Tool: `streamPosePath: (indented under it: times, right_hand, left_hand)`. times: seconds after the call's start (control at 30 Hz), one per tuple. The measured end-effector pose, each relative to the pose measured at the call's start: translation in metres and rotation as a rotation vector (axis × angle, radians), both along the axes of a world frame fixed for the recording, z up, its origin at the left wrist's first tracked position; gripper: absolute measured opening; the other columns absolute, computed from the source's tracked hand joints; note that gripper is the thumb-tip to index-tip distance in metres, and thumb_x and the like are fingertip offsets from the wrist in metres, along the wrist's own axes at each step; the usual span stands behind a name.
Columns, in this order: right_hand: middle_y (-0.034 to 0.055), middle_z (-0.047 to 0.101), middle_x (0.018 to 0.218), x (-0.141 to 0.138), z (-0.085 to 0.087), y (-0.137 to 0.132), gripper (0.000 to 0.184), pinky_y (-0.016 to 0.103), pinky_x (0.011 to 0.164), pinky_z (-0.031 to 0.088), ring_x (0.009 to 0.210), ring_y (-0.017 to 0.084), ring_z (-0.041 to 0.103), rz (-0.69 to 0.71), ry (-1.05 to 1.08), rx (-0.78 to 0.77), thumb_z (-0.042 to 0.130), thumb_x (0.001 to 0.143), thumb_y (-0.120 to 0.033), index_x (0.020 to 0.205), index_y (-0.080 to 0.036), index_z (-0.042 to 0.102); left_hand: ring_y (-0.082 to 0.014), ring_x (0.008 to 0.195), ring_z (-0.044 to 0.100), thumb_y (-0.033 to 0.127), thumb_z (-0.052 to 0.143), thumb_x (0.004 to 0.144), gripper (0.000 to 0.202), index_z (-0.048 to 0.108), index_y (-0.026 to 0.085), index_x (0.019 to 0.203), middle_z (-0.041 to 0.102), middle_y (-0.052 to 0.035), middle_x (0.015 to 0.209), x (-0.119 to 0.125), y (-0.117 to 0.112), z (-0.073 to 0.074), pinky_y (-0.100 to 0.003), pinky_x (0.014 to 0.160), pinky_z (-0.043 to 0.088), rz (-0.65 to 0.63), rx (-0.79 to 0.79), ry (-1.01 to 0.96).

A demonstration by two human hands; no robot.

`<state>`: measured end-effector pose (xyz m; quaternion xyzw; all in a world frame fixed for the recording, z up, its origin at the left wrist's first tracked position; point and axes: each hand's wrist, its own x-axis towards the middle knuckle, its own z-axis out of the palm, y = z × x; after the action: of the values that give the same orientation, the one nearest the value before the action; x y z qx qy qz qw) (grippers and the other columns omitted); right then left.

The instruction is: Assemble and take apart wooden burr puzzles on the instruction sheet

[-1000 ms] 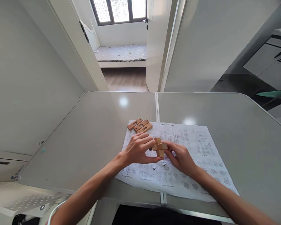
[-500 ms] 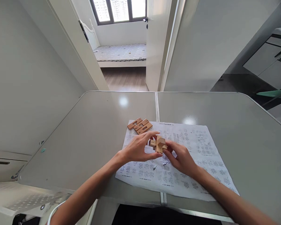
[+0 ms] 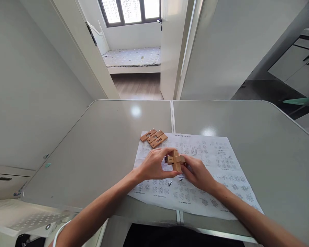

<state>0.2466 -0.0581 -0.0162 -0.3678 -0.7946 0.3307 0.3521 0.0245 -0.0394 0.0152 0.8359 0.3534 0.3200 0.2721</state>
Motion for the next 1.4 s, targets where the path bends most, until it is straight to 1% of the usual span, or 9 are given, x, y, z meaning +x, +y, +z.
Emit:
streamPosePath:
  times: [0.13,0.3,0.47,0.57,0.73,0.83,0.93,1.2,1.4]
  right_hand:
    - [0.003,0.066,0.08,-0.001,-0.001,-0.001,0.011,0.028,0.061,0.048,0.065,0.018,0.059,-0.021,0.013,0.046,0.048,0.103,-0.023,0.101,-0.022,0.059]
    - [0.0034,0.065,0.079,-0.001,-0.002,-0.003,0.013,0.029,0.059,0.047,0.063,0.018,0.056,-0.042,0.024,0.053,0.047,0.105,-0.026,0.1,-0.022,0.058]
    - [0.0004,0.062,0.071,-0.006,0.008,-0.007,0.023,0.027,0.054,0.044,0.057,0.016,0.053,0.009,0.081,-0.096,0.051,0.107,-0.034,0.087,-0.022,0.056]
    - [0.001,0.066,0.073,-0.009,0.012,-0.011,0.024,0.027,0.057,0.047,0.059,0.015,0.057,0.014,0.115,-0.145,0.053,0.107,-0.037,0.09,-0.022,0.059]
    - [0.0004,0.065,0.066,-0.006,0.007,-0.012,0.026,0.027,0.052,0.044,0.055,0.016,0.057,-0.076,0.115,-0.057,0.055,0.105,-0.041,0.09,-0.022,0.062]
    - [-0.0007,0.061,0.062,-0.003,0.005,-0.011,0.028,0.027,0.049,0.042,0.053,0.016,0.054,-0.138,0.096,0.001,0.055,0.105,-0.042,0.087,-0.022,0.061]
    - [-0.002,0.057,0.06,-0.002,0.006,-0.01,0.026,0.027,0.049,0.042,0.05,0.015,0.05,-0.146,0.091,0.037,0.054,0.105,-0.041,0.087,-0.022,0.061]
    - [-0.0025,0.057,0.059,-0.003,0.007,-0.01,0.023,0.026,0.048,0.042,0.048,0.014,0.051,-0.129,0.061,0.122,0.056,0.103,-0.037,0.086,-0.022,0.06]
    - [-0.0033,0.054,0.059,-0.002,0.005,-0.008,0.025,0.025,0.049,0.039,0.048,0.012,0.047,-0.111,0.019,0.093,0.056,0.103,-0.038,0.083,-0.022,0.058]
  left_hand:
    - [-0.0222,0.089,0.072,0.046,0.082,0.077,0.055,0.059,0.021,0.12,0.076,-0.0056,0.104,0.005,-0.002,-0.002,-0.036,0.085,0.055,0.036,0.048,-0.04]
    - [-0.0242,0.093,0.072,0.047,0.081,0.076,0.055,0.06,0.02,0.119,0.077,-0.007,0.106,0.007,-0.001,-0.001,-0.038,0.09,0.054,0.055,0.015,-0.058]
    - [-0.0222,0.089,0.07,0.053,0.072,0.086,0.05,0.064,0.017,0.119,0.076,-0.0078,0.102,-0.002,0.007,0.004,-0.033,0.082,0.054,-0.034,-0.185,-0.075]
    - [-0.0204,0.086,0.068,0.06,0.061,0.094,0.051,0.066,0.015,0.118,0.074,-0.0075,0.099,-0.007,0.011,0.007,-0.032,0.079,0.053,-0.129,-0.308,-0.122]
    - [-0.0207,0.084,0.069,0.067,0.054,0.096,0.061,0.066,0.015,0.123,0.073,-0.008,0.094,-0.006,0.012,0.006,-0.031,0.075,0.054,-0.217,-0.474,-0.176]
    - [-0.0243,0.095,0.071,0.067,0.055,0.096,0.064,0.064,0.015,0.131,0.074,-0.0123,0.106,-0.004,0.011,0.004,-0.035,0.082,0.057,-0.267,-0.59,-0.255]
    - [-0.0268,0.103,0.071,0.066,0.062,0.093,0.065,0.063,0.017,0.136,0.072,-0.014,0.115,-0.004,0.011,0.002,-0.039,0.089,0.057,-0.282,-0.665,-0.331]
    - [-0.0235,0.096,0.068,0.064,0.07,0.088,0.066,0.064,0.017,0.134,0.072,-0.0113,0.111,-0.006,0.013,0.005,-0.035,0.082,0.056,-0.286,-0.663,-0.306]
    - [-0.0212,0.088,0.069,0.063,0.07,0.088,0.062,0.065,0.017,0.128,0.072,-0.0097,0.103,-0.006,0.014,0.005,-0.032,0.074,0.057,-0.281,-0.635,-0.293]
